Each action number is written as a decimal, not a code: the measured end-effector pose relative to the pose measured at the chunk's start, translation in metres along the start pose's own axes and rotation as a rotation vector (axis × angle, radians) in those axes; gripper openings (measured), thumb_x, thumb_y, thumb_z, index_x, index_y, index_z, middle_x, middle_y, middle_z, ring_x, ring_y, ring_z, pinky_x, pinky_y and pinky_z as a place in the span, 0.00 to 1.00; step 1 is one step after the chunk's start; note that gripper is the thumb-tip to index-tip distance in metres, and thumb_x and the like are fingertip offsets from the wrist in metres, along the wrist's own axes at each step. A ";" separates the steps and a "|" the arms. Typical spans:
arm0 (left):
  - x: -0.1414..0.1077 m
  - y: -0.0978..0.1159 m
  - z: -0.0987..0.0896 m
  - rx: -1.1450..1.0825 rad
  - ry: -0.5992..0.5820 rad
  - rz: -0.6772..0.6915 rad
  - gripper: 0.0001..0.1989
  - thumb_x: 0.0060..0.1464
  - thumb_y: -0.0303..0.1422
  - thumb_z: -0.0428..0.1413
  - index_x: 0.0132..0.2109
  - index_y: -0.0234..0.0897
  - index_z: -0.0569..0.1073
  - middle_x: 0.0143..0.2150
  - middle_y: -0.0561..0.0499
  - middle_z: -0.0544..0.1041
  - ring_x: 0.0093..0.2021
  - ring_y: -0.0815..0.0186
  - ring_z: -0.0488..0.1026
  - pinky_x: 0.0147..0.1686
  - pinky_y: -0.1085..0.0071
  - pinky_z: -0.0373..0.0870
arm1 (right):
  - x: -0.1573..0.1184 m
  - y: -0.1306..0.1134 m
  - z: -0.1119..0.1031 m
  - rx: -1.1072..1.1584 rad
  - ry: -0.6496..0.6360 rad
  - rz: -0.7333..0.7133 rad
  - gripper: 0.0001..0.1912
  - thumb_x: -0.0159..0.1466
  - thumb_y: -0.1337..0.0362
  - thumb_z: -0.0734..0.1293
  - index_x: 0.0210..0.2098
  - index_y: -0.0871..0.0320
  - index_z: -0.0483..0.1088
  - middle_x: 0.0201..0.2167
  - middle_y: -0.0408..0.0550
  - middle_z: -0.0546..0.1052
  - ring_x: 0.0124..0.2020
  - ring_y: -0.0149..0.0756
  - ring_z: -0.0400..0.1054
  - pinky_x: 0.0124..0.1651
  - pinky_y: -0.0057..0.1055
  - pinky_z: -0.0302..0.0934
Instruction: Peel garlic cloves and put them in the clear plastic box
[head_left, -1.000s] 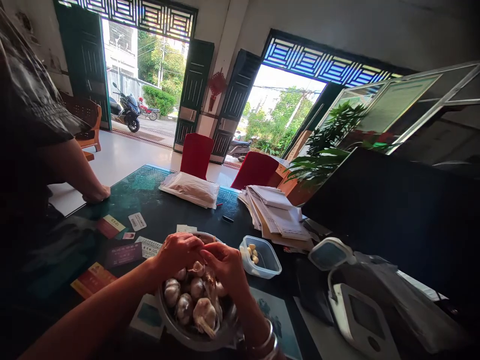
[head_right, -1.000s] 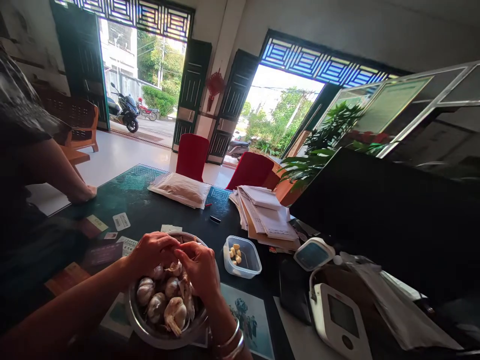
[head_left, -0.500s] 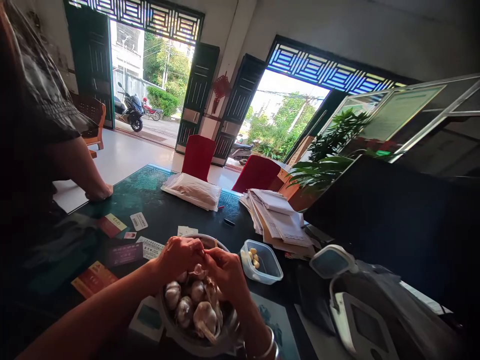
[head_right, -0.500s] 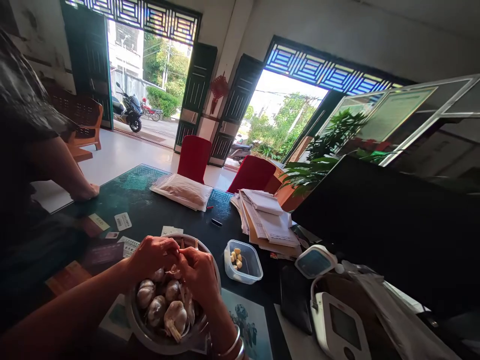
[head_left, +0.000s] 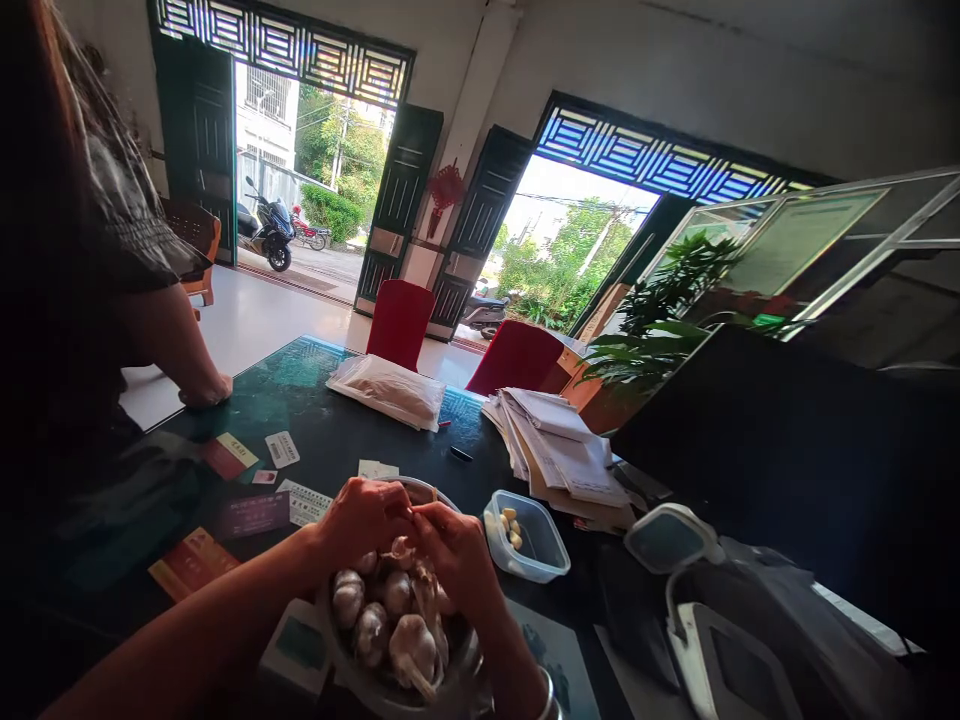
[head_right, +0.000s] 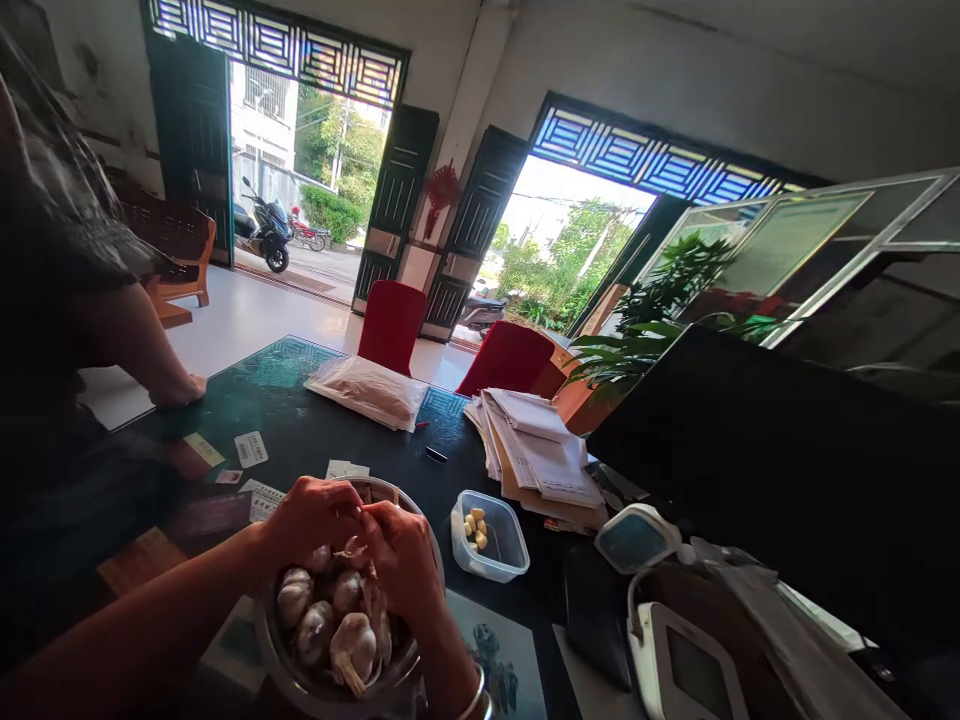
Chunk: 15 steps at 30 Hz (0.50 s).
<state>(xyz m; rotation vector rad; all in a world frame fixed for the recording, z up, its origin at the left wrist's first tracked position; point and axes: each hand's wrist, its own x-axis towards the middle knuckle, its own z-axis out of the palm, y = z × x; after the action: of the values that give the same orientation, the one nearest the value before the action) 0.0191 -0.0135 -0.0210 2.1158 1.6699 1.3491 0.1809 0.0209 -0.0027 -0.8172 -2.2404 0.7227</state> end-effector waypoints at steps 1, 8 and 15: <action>0.000 0.000 0.000 0.000 0.004 -0.004 0.02 0.44 0.28 0.58 0.26 0.36 0.75 0.23 0.54 0.77 0.23 0.72 0.71 0.25 0.78 0.63 | 0.000 0.000 0.000 -0.002 -0.003 -0.001 0.11 0.64 0.66 0.60 0.33 0.57 0.74 0.26 0.43 0.77 0.26 0.32 0.69 0.29 0.25 0.58; 0.000 -0.001 0.001 -0.045 0.022 0.040 0.01 0.43 0.27 0.59 0.26 0.36 0.76 0.22 0.55 0.77 0.22 0.73 0.70 0.25 0.79 0.62 | 0.001 0.000 -0.004 -0.022 -0.017 0.007 0.10 0.64 0.64 0.61 0.32 0.57 0.74 0.27 0.43 0.78 0.27 0.32 0.69 0.29 0.24 0.58; 0.000 0.001 0.000 -0.078 0.000 0.020 0.03 0.44 0.26 0.58 0.27 0.37 0.77 0.23 0.55 0.78 0.22 0.73 0.71 0.25 0.80 0.63 | 0.001 0.000 -0.003 -0.034 -0.007 -0.026 0.11 0.65 0.64 0.60 0.32 0.56 0.73 0.26 0.42 0.77 0.26 0.30 0.69 0.31 0.25 0.58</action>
<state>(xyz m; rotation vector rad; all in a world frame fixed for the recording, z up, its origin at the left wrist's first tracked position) 0.0198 -0.0140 -0.0205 2.0942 1.5729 1.3958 0.1826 0.0221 -0.0002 -0.8010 -2.2713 0.6779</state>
